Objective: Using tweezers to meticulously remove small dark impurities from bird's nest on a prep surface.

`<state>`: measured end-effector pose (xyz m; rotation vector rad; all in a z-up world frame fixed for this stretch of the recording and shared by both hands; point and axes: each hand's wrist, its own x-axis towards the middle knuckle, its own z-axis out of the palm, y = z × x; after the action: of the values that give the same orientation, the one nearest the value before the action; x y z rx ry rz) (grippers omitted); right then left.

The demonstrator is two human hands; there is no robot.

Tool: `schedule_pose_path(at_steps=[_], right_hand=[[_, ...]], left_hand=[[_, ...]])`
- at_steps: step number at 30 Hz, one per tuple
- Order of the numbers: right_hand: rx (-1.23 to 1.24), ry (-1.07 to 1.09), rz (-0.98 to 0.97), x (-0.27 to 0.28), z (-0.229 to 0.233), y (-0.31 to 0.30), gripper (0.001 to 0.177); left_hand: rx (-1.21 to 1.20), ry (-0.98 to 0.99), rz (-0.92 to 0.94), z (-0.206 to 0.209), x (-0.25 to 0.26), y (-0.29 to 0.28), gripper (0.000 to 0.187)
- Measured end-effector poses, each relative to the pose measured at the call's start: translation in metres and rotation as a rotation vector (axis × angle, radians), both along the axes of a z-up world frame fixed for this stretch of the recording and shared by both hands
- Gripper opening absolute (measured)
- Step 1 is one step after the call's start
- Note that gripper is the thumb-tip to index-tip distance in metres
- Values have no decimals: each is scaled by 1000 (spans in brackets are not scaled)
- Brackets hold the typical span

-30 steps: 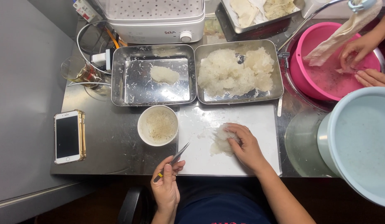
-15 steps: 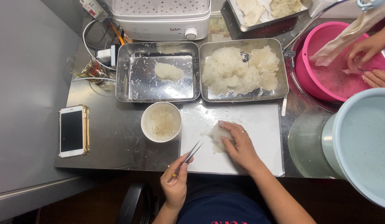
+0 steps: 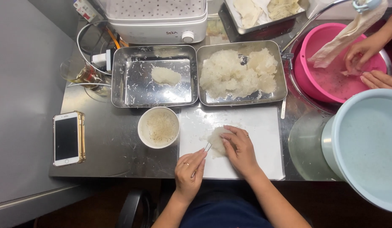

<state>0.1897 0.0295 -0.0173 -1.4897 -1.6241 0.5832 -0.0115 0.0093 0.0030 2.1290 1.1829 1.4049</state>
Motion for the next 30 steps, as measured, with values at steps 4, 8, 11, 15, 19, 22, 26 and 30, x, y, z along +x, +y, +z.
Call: schedule_pose_path(at_steps=[4,8,11,15,19,22,26,30], right_hand=[[-38,41,13,-1,11,-4,23],[15,60,38,-6,11,-10,28],[66,-65,33,-8,4,-5,31],[66,-123,26,-8,-2,-7,33],[104,-104,37,-8,3,-6,35],[95,-101,29,-9,3,-6,33],[89,-106,28,-8,3,-7,31],[70,-107,26,-8,3,-7,32]], left_hand=[[-63,-49,35,-5,-9,-7,20],[10,-108,11,-7,-11,-11,18],[35,-106,-34,-7,-8,-8,16],[37,-41,-36,-5,-10,-9,17],[70,-80,-19,-12,-10,-12,17],[92,-93,-40,-10,-7,-10,18],[119,-56,-63,-7,-3,-7,17],[103,-12,-51,-5,-3,-6,16]])
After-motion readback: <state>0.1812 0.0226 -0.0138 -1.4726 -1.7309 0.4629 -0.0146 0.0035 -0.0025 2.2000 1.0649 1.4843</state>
